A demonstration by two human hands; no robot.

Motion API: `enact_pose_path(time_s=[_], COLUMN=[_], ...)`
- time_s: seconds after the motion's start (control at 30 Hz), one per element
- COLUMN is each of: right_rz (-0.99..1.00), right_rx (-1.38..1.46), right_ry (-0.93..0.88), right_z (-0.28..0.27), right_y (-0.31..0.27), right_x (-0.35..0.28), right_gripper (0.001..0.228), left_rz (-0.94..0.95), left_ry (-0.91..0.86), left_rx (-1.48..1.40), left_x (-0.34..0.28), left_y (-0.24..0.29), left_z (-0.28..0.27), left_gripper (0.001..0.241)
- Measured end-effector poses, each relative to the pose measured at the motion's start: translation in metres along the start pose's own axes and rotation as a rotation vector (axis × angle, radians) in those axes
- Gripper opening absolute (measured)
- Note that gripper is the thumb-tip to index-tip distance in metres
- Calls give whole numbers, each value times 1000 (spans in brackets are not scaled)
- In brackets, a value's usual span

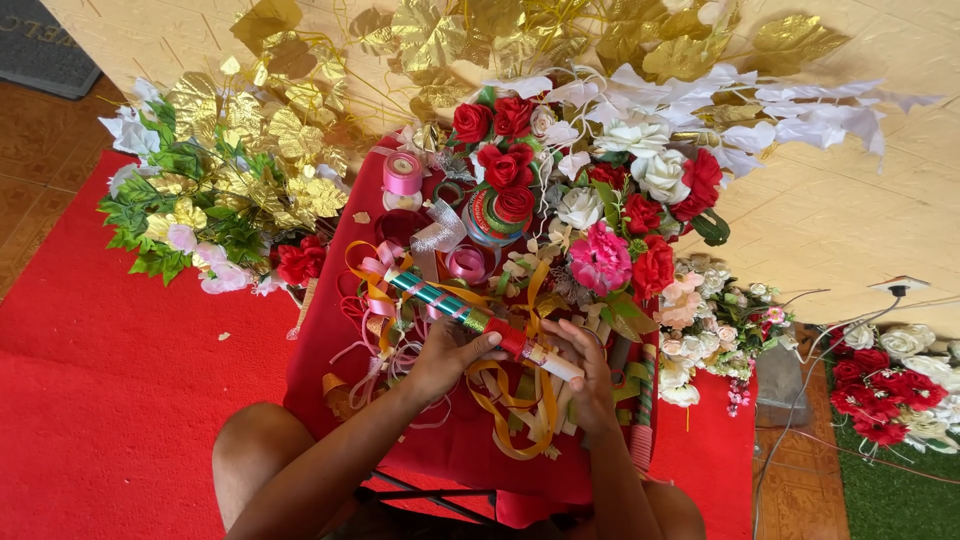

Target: The person sits cross-legged on a red mat and wraps colorful ribbons around a cylindrical stick. They use both hands to spiral the ribbon tightly along the stick's length, adjusting the ribbon and stick as needed.

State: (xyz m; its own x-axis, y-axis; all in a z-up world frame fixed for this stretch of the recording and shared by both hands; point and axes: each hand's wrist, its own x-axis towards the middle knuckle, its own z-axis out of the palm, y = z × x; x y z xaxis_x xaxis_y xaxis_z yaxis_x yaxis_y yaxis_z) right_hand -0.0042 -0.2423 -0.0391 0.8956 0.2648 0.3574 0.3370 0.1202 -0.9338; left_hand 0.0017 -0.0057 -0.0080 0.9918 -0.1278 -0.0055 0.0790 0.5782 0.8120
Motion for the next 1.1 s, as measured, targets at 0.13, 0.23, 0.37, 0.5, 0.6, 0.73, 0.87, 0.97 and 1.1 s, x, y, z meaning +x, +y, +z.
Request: enact_pose_path(time_s=[0.13,0.23,0.37,0.5,0.6,0.73,0.87,0.97,1.1], right_rz=[-29,46,99,212,222,217,220,217,221], right_rx=[300,216,-114,-111,-96,-132,-130,-135,-129], right_ry=[-195,-209,123,237,205,170,179,174,160], right_z=[6,13,23,16,27,51,44,47,50], right_y=[-1,7,19,51,49,4,17,10,6], right_x=[10,8,-1,-25,-25,-5,-15,-15,-16], right_gripper=[105,88,47,33,24,19,14,22,26], left_rz=[-10,-9,-2,5,-3,15,43,63,75], left_ry=[0,5,11,-6,19,28,52,58,37], left_rx=[-78,-162,-185,-203,-224,-209,-194,-184,-168], left_x=[-1,-1,1,4,2,5,3,5,10], left_y=[-8,-16,-23,-35,-36,-39,-8,-5,-28], left_z=[-4,-10,-14,-21,-20,-23,-11,-10,-21], left_gripper=[44,45,44,43,42,43,41,40,39])
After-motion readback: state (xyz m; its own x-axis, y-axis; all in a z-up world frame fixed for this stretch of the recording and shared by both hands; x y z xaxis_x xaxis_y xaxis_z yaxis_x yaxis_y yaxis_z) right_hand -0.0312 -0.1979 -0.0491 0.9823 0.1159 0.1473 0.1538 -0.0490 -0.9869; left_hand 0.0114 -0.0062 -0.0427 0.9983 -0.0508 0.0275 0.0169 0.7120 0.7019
